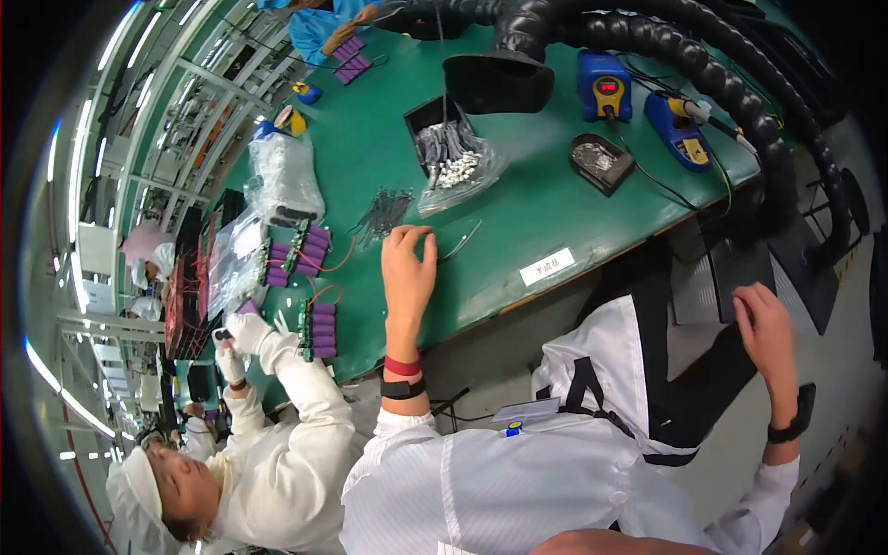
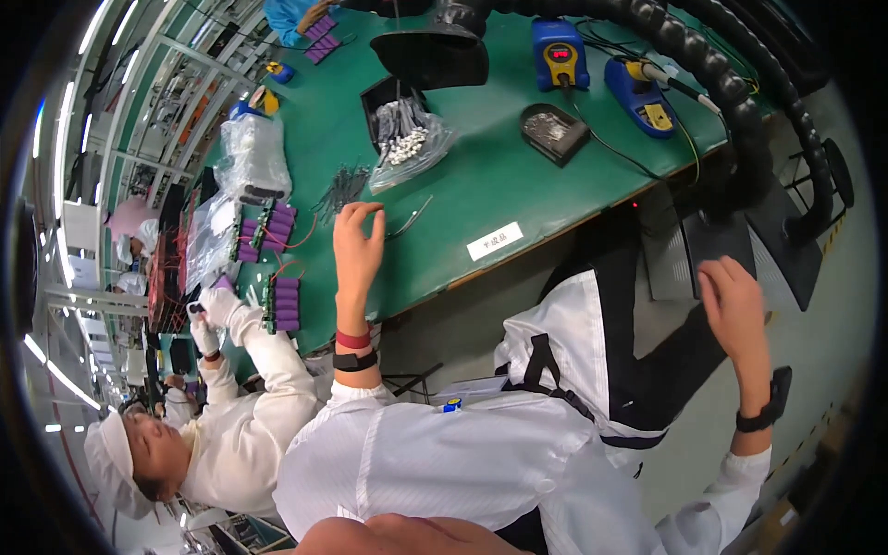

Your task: Solder wires and electronic components onto a battery pack assembly at an industrial workbench.

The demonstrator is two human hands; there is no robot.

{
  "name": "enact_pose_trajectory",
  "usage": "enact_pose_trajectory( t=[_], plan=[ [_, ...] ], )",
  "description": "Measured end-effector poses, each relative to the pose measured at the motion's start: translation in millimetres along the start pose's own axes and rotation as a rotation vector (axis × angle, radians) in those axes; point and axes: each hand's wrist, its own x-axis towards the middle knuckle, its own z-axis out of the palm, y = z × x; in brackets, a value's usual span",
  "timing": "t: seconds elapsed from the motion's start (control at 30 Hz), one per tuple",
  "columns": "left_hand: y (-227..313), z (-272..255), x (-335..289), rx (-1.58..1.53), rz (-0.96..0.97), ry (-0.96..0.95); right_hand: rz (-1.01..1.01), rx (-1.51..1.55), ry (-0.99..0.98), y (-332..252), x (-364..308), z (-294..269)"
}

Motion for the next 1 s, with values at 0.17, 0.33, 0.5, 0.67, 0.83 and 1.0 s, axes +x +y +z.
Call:
enact_pose_trajectory(
  t=[0.17,0.33,0.5,0.67,0.83,1.0],
  plan=[
    [34,17,1,0.094,0.101,-0.155,-0.206,-0.01,0.011,-37,39,8],
    [51,23,-22,0.12,0.08,-0.068,-0.361,0.042,0.0,-57,75,21],
    [45,36,-30,0.033,0.037,-0.003,-0.406,0.159,-0.058,-64,109,52],
    [41,42,-22,-0.046,0.07,0.056,-0.408,0.233,-0.115,-84,139,84],
    [35,39,-29,-0.034,-0.015,0.085,-0.505,0.285,-0.067,-93,168,124],
    [40,36,-23,-0.15,-0.016,0.145,-0.474,0.317,-0.077,-90,173,150]
  ],
)
